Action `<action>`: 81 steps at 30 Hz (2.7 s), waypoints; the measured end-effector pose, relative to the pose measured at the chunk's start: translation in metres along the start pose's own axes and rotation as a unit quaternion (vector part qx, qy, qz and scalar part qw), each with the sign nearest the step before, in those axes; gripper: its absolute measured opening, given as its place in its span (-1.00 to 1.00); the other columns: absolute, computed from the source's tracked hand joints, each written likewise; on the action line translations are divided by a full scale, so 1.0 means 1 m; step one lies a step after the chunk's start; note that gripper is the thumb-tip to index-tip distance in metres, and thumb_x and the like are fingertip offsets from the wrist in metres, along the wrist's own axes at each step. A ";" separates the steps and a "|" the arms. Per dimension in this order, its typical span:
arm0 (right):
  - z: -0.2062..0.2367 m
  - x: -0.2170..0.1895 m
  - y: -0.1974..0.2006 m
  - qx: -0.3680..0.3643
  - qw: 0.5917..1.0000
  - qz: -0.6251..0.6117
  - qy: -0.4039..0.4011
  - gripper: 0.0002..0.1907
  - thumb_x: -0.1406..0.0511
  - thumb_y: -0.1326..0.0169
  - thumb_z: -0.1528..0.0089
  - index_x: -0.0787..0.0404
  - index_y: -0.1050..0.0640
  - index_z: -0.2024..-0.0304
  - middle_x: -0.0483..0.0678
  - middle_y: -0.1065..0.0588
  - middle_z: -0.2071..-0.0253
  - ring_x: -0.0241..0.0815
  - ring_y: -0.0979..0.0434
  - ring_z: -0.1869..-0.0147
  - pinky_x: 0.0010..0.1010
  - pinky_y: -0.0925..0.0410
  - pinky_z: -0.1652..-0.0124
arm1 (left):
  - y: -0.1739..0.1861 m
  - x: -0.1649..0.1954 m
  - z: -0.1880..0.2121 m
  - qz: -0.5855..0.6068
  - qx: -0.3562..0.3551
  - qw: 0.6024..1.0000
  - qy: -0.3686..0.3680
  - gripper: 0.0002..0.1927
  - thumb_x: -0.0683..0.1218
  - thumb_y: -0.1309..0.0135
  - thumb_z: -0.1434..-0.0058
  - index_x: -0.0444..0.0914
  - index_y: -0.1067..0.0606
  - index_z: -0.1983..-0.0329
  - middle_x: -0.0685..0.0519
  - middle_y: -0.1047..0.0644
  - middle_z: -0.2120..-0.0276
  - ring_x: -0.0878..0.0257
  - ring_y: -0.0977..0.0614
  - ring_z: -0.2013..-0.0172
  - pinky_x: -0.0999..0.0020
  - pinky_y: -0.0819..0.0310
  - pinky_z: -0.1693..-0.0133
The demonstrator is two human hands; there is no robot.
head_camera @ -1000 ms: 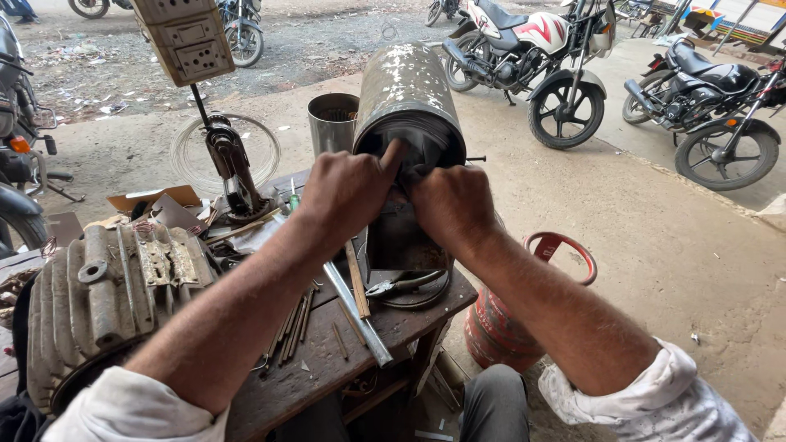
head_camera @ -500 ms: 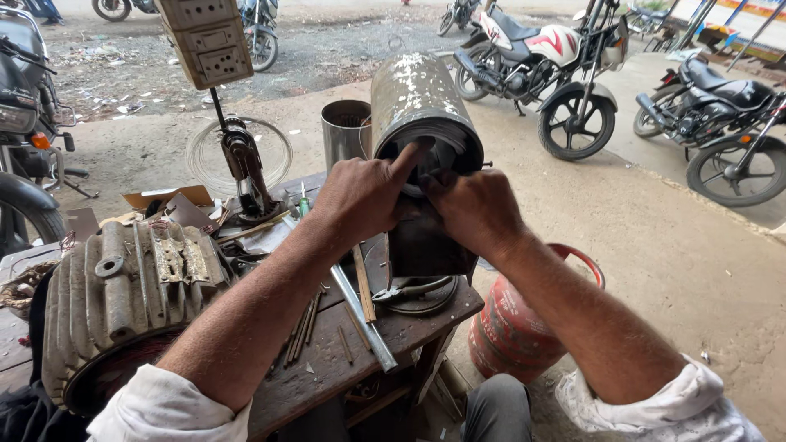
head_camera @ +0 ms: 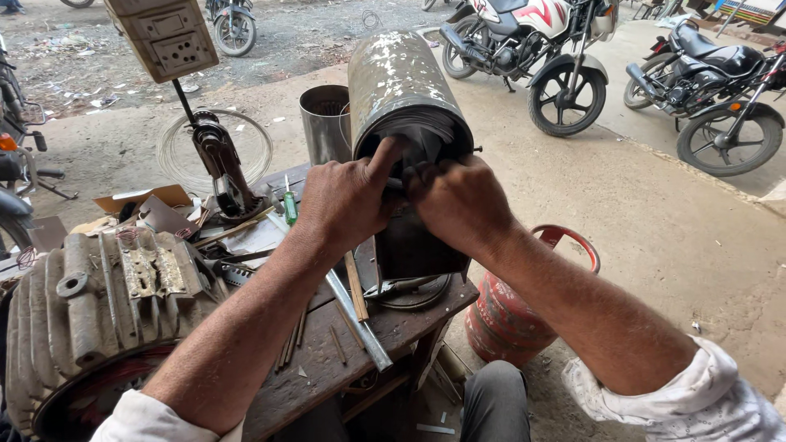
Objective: The person winds white wire into a cylindrical motor stator, using a wooden stick to press and align the coils. They use pliers to cut and adjust wire ends, insert white insulating material between layers, and continue winding additional wire into the stator.
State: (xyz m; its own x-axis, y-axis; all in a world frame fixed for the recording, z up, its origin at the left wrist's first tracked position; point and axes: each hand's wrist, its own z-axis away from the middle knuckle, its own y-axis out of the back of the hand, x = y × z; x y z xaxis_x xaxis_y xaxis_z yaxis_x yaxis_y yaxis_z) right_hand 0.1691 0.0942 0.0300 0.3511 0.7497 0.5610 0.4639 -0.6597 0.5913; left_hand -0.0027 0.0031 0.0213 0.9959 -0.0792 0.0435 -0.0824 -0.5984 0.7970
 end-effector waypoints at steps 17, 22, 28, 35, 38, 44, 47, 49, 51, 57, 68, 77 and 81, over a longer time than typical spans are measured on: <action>0.031 0.000 0.008 0.137 0.971 -0.121 -0.157 -0.55 0.04 -0.31 -0.26 0.26 -0.52 0.12 0.06 -0.54 0.17 -0.08 -0.60 0.12 -0.20 -0.50 0.12 | 0.003 -0.005 0.027 0.074 0.240 0.966 -0.060 0.02 0.10 -0.45 -0.07 -0.12 -0.13 -0.49 -0.12 -0.50 -0.21 -0.01 -0.69 -0.02 0.30 -0.70 0.10; 0.035 0.017 0.002 0.127 0.944 -0.199 -0.231 0.09 -0.04 -0.42 -0.02 0.42 -0.23 -0.36 0.28 -0.39 -0.13 0.21 -0.54 -0.11 -0.08 -0.49 0.02 | 0.009 -0.003 0.008 0.076 0.153 0.985 0.003 0.27 0.07 -0.50 0.21 -0.19 -0.03 -0.53 -0.29 -0.24 -0.39 -0.25 -0.60 -0.02 0.09 -0.66 0.16; 0.018 0.024 -0.024 0.114 0.921 -0.248 -0.277 0.03 0.08 -0.42 -0.09 0.40 -0.18 -0.39 0.32 -0.41 -0.08 0.35 -0.55 -0.01 -0.02 -0.48 0.13 | 0.005 -0.002 -0.016 0.065 0.117 0.990 0.052 0.09 0.00 -0.44 0.06 -0.15 -0.10 -0.50 -0.19 -0.30 -0.41 -0.21 -0.65 0.06 0.00 -0.61 0.26; 0.006 0.020 -0.039 0.107 0.908 -0.238 -0.327 -0.05 0.06 -0.42 -0.13 0.37 -0.21 -0.33 0.30 -0.42 -0.07 0.33 -0.58 0.02 -0.01 -0.48 0.18 | -0.017 -0.006 -0.021 0.038 0.156 0.984 0.071 -0.01 0.06 -0.43 0.03 -0.16 -0.21 -0.44 -0.16 -0.38 -0.34 -0.13 -0.67 0.06 0.00 -0.60 0.25; 0.012 0.014 -0.034 0.124 0.900 -0.258 -0.327 -0.09 0.08 -0.39 -0.14 0.37 -0.22 -0.33 0.29 -0.43 -0.05 0.31 -0.58 0.01 -0.02 -0.48 0.15 | -0.011 -0.001 -0.017 0.068 0.154 0.983 0.073 0.01 0.05 -0.44 0.05 -0.14 -0.19 -0.44 -0.14 -0.39 -0.35 -0.11 -0.66 0.00 0.05 -0.63 0.21; 0.041 -0.003 -0.020 0.194 0.851 -0.346 -0.344 -0.44 0.20 -0.15 -0.39 0.37 -0.36 -0.33 0.21 -0.48 -0.10 0.06 -0.61 -0.07 -0.22 -0.49 0.05 | 0.009 0.033 0.026 0.233 0.141 0.953 0.134 0.29 0.14 -0.46 0.03 -0.21 0.18 -0.52 -0.32 -0.29 -0.36 -0.20 -0.60 -0.06 -0.01 -0.58 0.07; 0.059 -0.011 -0.021 0.190 0.810 -0.383 -0.402 -0.59 0.23 -0.05 -0.42 0.29 -0.45 -0.26 0.12 -0.52 -0.05 -0.11 -0.62 0.03 -0.36 -0.49 0.14 | 0.001 0.050 0.062 0.218 0.076 0.952 0.201 0.27 0.11 -0.42 -0.01 -0.16 0.25 -0.52 -0.33 -0.27 -0.36 -0.14 -0.62 -0.01 -0.01 -0.65 0.10; 0.071 -0.014 -0.023 0.206 0.811 -0.374 -0.399 -0.61 0.25 -0.03 -0.45 0.29 -0.43 -0.27 0.10 -0.51 -0.02 -0.17 -0.60 0.04 -0.41 -0.48 0.12 | -0.006 0.048 0.071 0.224 0.038 0.944 0.239 0.23 0.05 -0.37 -0.04 -0.09 0.25 -0.54 -0.27 -0.30 -0.36 -0.08 -0.65 0.00 0.01 -0.71 0.12; 0.084 -0.011 -0.022 0.213 0.818 -0.371 -0.384 -0.64 0.26 -0.08 -0.41 0.31 -0.45 -0.20 0.10 -0.50 -0.08 -0.18 -0.59 0.01 -0.41 -0.49 0.10 | -0.010 0.036 0.070 0.274 0.017 0.923 0.271 0.20 -0.02 -0.30 -0.06 -0.01 0.24 -0.58 -0.17 -0.37 -0.36 0.01 -0.67 -0.04 0.04 -0.75 0.11; 0.150 0.015 0.013 0.260 0.719 -0.420 -0.489 -0.81 0.36 -0.19 -0.39 0.26 -0.55 -0.04 -0.13 -0.52 0.16 -0.39 -0.47 0.12 -0.56 -0.39 0.12 | 0.014 -0.037 0.054 0.217 0.075 0.966 0.123 0.25 0.00 -0.45 0.04 -0.08 0.14 -0.56 -0.21 -0.60 -0.07 -0.07 -0.62 -0.05 -0.07 -0.52 0.00; 0.208 0.020 0.018 0.155 0.700 -0.422 -0.556 -0.60 0.14 -0.16 -0.31 0.25 -0.57 -0.08 -0.05 -0.59 0.14 -0.31 -0.57 0.13 -0.49 -0.48 0.13 | 0.025 -0.024 0.011 0.214 0.197 0.935 0.205 -0.40 -0.04 -0.22 -0.43 -0.27 -0.26 -0.42 -0.12 -0.64 -0.05 0.06 -0.69 -0.04 0.18 -0.61 0.00; 0.159 -0.067 0.032 0.062 0.858 -0.359 -0.363 -0.53 0.12 -0.12 -0.31 0.27 -0.54 -0.16 -0.01 -0.46 0.18 -0.21 -0.55 0.23 -0.39 -0.49 0.31 | 0.010 0.018 0.048 0.145 0.247 0.958 -0.007 -0.64 -0.06 -0.20 -0.42 -0.27 -0.44 -0.20 -0.09 -0.67 0.02 0.13 -0.74 0.08 0.31 -0.72 0.18; 0.143 -0.072 0.051 -0.036 0.869 -0.369 -0.329 -0.55 0.10 -0.20 -0.26 0.26 -0.56 -0.08 -0.06 -0.46 0.30 -0.19 -0.52 0.33 -0.31 -0.39 0.46 | -0.002 0.036 0.058 0.131 0.226 0.962 -0.076 -0.77 -0.08 -0.19 -0.43 -0.24 -0.53 -0.08 -0.05 -0.67 0.04 0.20 -0.76 0.19 0.38 -0.74 0.25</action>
State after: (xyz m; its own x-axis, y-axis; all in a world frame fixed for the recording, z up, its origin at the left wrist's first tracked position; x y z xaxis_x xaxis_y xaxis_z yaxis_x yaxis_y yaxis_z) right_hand 0.2836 0.0138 -0.0628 0.3799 0.8221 -0.4240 0.7160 0.0289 0.6975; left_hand 0.0314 -0.0451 -0.0135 0.9251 -0.3687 0.0912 -0.3710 -0.8257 0.4250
